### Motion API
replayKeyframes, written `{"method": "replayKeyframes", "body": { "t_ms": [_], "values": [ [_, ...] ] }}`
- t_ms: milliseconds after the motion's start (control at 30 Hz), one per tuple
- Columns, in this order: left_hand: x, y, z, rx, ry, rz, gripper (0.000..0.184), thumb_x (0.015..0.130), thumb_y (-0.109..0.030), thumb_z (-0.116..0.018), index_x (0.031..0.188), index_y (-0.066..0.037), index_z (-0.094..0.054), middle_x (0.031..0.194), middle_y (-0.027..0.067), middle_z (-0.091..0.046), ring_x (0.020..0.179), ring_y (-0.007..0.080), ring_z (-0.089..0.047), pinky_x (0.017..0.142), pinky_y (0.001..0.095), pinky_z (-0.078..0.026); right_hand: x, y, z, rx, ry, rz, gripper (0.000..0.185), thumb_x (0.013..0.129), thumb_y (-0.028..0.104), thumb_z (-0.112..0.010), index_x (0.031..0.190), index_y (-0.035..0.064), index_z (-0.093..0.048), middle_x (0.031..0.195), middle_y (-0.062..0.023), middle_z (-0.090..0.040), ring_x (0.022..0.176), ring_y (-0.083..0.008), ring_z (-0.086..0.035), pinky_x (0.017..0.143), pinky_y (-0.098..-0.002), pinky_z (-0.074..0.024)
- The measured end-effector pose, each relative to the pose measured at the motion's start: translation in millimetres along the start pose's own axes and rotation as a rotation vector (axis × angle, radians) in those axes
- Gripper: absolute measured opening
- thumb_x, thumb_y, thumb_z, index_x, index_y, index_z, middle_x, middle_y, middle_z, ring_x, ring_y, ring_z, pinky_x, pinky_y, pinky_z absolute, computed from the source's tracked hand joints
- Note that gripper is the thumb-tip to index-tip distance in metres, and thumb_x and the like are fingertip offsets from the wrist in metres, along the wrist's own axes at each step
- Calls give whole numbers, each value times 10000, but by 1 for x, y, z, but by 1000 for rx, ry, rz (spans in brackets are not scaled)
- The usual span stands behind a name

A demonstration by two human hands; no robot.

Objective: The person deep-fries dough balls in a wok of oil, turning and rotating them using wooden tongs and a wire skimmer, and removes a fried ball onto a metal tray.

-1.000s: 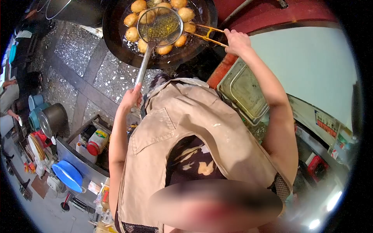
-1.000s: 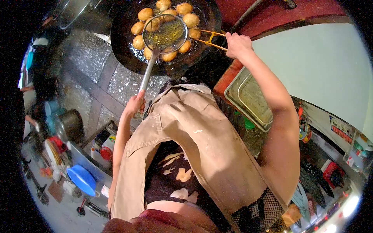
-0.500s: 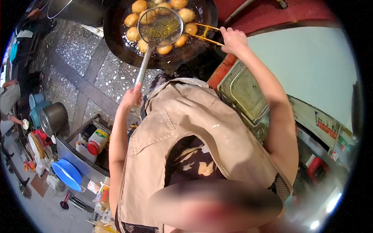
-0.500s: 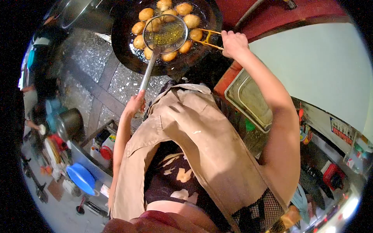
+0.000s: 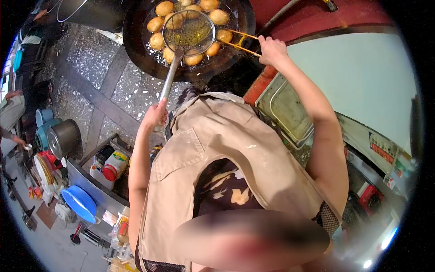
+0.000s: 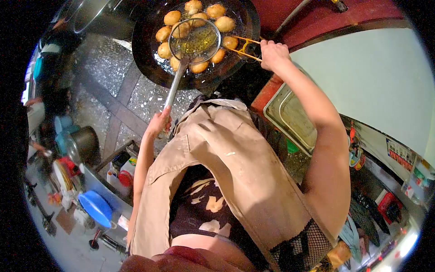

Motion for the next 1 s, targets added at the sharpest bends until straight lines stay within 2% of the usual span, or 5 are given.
{"method": "replayKeyframes", "body": {
  "t_ms": [333, 667, 833, 1000],
  "values": [
    [6, 7, -2, -38, 13, 9, 595, 814, -566, -456, 663, 8, -500, 533, 48, -471, 438, 151, -465, 400, 290, -395, 0, 2, -3, -8, 36, -13, 560, 700, 133, -573, 1215, 27, -380, 1052, -158, -534, 954, -321, -551, 786, -403, -440],
    [4, 2, 3, 15, 5, 22, 589, 824, -554, -447, 662, 8, -511, 531, 53, -479, 444, 154, -472, 416, 293, -396, 2, 3, -4, -11, -7, -55, 536, 682, 151, -641, 1159, 40, -421, 1046, -127, -549, 960, -298, -553, 789, -396, -439],
    [4, 4, 3, 26, -7, 32, 587, 829, -549, -442, 661, 9, -505, 531, 53, -478, 437, 154, -467, 412, 289, -391, -10, -5, -3, -23, 58, -89, 515, 703, 140, -615, 1169, 51, -413, 1087, -129, -530, 978, -279, -548, 809, -389, -437],
    [7, 4, 6, 0, 17, 16, 586, 829, -545, -445, 656, 11, -509, 530, 56, -482, 435, 155, -469, 410, 287, -385, 0, 3, -3, -7, 21, -74, 527, 706, 131, -600, 1186, 47, -402, 1094, -136, -528, 986, -283, -544, 811, -390, -434]
  ]
}}
Point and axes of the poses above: each hand's wrist, its own x-axis towards the middle knuckle, its own z-axis out of the back of the hand, y = z × x, the point moved 9 cm from there along x, towards the middle knuckle
